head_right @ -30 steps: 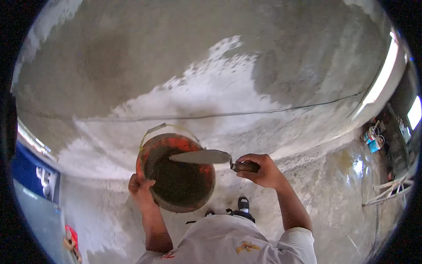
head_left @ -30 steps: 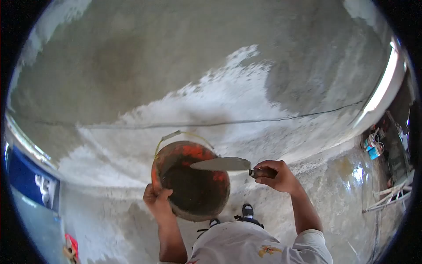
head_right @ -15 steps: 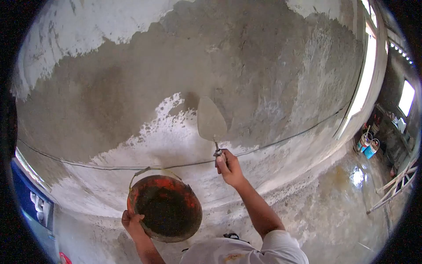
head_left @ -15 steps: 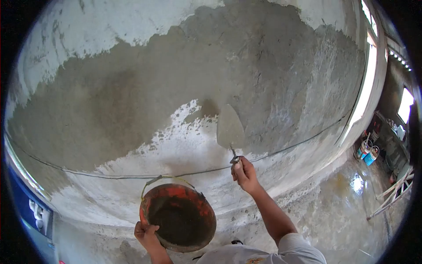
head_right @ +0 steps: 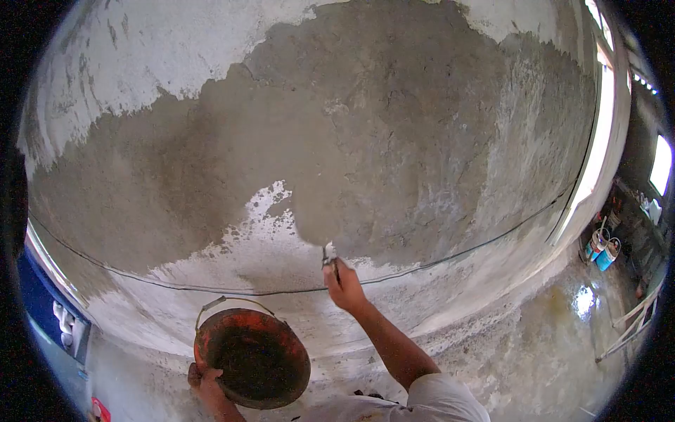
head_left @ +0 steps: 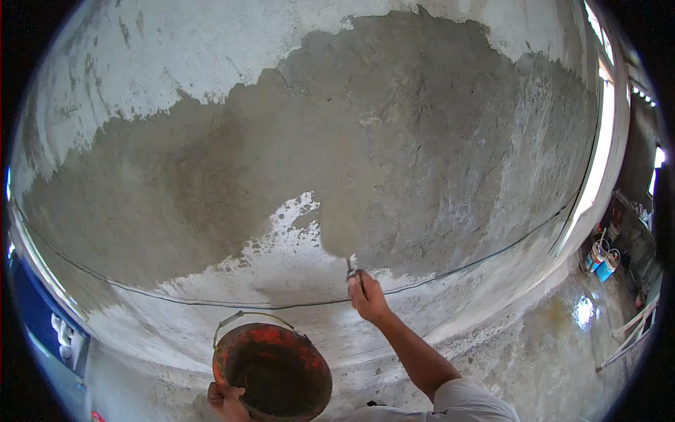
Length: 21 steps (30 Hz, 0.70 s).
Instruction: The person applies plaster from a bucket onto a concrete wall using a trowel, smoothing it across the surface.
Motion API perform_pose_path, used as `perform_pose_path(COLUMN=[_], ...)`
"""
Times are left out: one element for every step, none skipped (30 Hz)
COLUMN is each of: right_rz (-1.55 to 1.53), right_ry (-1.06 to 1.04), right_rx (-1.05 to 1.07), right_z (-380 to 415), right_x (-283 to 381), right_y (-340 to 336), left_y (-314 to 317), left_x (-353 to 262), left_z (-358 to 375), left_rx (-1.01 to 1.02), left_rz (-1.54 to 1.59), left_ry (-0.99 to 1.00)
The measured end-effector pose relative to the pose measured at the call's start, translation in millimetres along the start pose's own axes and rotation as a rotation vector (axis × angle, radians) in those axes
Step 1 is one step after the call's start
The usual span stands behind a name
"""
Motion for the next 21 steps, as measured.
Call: perform_pose_path(right_rz=[0.028, 0.034, 0.000, -0.035, -0.030, -0.084, -0.138, -0.207, -0.205, -0.205, -0.204, -0.082, -0.078, -0.040, -0.002, 0.002, 0.022, 0.039, 0.038, -0.045, -0.126], right_ry=[0.049, 0.046, 0.038, 0.028, 0.027, -0.015, -0.058, -0.039, -0.040, 0.004, 0.047, 0.028, 0.026, 0.003, -0.021, -0.032, -0.024, -0.009, -0.008, -0.032, -0.050], right_rx=[0.068, 0.068, 0.078, 0.087, 0.089, 0.041, -0.010, -0.003, -0.006, -0.001, 0.005, 0.007, 0.003, 0.076, 0.150, 0.151, 0.148, 0.147, 0.151, 0.083, 0.013], right_z=[7, 13, 18, 22, 18, 10, 1, -9, -14, -20, -24, -28, -23, -15, -7, 2, 15, 23, 24, 21, 20], right_x=[-6, -2, 4, 10, 19, 33, 46, 51, 57, 61, 63, 46, 28, 15, 13, 11, 18, 22, 25, 32, 37], right_y=[4, 3, 4, 4, 3, -4, -10, -13, -11, -7, -2, 6, 13, 24, 33, 35, 36, 37, 36, 29, 19], left_y=[1, 0, -1, -4, -10, -15, -17, -19, -22, -22, -22, -22, -25, -27, -27, -26, -24, -25, -27, -26, -28], left_x=[-3, -5, -6, 1, 11, 18, 24, 27, 31, 34, 37, 38, 36, 31, 30, 33, 36, 35, 32, 25, 21], left_z=[0, 1, 1, -3, -7, -8, -7, -7, -6, -7, -7, -8, -9, -10, -12, -12, -11, -10, -10, -11, -11], left_rx=[-0.001, -0.018, -0.035, -0.038, -0.024, -0.009, -0.008, -0.027, -0.046, -0.064, -0.084, -0.103, -0.100, -0.054, -0.010, -0.014, -0.033, -0.051, -0.054, -0.026, 0.005], left_rz=[0.004, -0.016, -0.037, -0.031, -0.016, -0.005, -0.003, 0.022, 0.046, 0.074, 0.104, 0.133, 0.138, 0.081, 0.025, 0.036, 0.122, 0.201, 0.199, 0.150, 0.098], left_ry=[-0.002, -0.008, -0.012, -0.013, -0.018, -0.024, -0.025, -0.022, -0.019, -0.014, -0.010, -0.007, -0.009, -0.040, -0.068, -0.066, -0.049, -0.035, -0.035, -0.071, -0.110])
Point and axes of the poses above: each hand's wrist, its own z-axis away from the middle knuckle, its own y-axis out of the palm, x = y × z, the point moved 5 cm from there along -z, towards the middle knuckle, and after that the axes turned 13 degrees about y, right-handed, at the moved point
